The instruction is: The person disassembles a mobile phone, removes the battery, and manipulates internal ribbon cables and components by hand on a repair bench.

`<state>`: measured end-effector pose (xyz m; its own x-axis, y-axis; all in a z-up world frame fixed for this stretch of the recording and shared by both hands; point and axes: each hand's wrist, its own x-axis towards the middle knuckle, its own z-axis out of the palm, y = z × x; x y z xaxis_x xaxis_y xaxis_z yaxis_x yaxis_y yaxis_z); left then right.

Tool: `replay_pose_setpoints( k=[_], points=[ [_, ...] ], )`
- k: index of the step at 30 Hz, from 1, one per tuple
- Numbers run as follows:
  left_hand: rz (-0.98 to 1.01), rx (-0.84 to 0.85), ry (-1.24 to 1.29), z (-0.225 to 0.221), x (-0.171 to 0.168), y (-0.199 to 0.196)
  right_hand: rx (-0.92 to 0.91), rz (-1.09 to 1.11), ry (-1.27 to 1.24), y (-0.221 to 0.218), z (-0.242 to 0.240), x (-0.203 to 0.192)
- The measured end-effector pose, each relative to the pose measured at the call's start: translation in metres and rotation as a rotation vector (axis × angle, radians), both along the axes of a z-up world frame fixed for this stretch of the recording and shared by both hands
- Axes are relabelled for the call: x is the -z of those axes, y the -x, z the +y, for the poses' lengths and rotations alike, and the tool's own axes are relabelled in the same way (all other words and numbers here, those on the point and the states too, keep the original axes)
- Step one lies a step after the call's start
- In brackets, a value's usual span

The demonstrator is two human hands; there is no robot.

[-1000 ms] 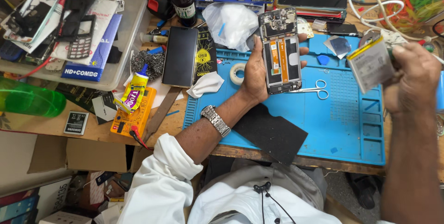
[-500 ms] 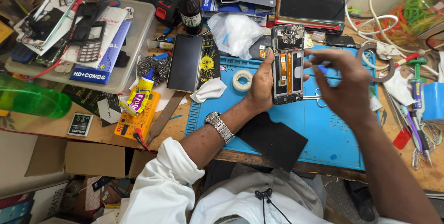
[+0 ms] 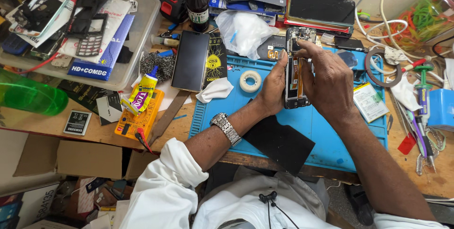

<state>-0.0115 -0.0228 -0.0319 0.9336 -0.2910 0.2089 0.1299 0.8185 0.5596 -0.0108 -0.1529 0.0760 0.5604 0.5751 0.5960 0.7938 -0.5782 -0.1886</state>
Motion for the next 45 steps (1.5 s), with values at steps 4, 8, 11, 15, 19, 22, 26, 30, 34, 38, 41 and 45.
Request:
replay_pose_setpoints(
  k=[4,8,11,15,19,22,26,30,34,38,41,45],
  points=[
    [0.01,-0.02,-0.072,-0.002,-0.002,0.001,-0.001,-0.004,-0.006,-0.001,0.002,-0.003],
    [0.011,0.008,-0.128,-0.002,-0.002,0.0,-0.075,0.129,-0.067,-0.014,0.003,-0.011],
    [0.002,0.018,-0.093,-0.001,-0.001,-0.001,-0.126,0.318,-0.161,-0.018,-0.002,-0.011],
    [-0.002,0.013,-0.016,0.0,-0.006,0.0,-0.337,0.715,-0.586,-0.007,-0.021,-0.008],
    [0.032,0.004,0.01,0.001,-0.013,0.002,-0.475,0.693,-0.763,0.008,-0.036,0.002],
    [-0.059,-0.016,-0.009,0.002,-0.007,0.003,-0.248,0.628,-0.587,0.013,-0.034,0.016],
    [-0.034,-0.024,-0.017,0.0,-0.001,-0.001,-0.122,0.502,-0.495,0.015,-0.028,0.026],
    [-0.025,-0.041,-0.073,0.0,0.003,-0.001,-0.105,0.49,-0.501,0.011,-0.029,0.022],
    [-0.061,-0.015,-0.036,0.0,0.0,-0.001,-0.029,0.462,-0.504,0.016,-0.024,0.014],
    [-0.027,-0.053,-0.004,0.001,-0.012,0.005,0.106,0.264,-0.126,0.039,-0.013,0.004],
    [-0.043,-0.104,0.003,0.001,-0.018,0.006,0.149,0.305,-0.092,0.048,-0.008,0.006],
    [-0.006,-0.08,0.032,0.002,-0.021,0.005,0.152,0.517,-0.249,0.038,-0.011,0.018]
  ],
)
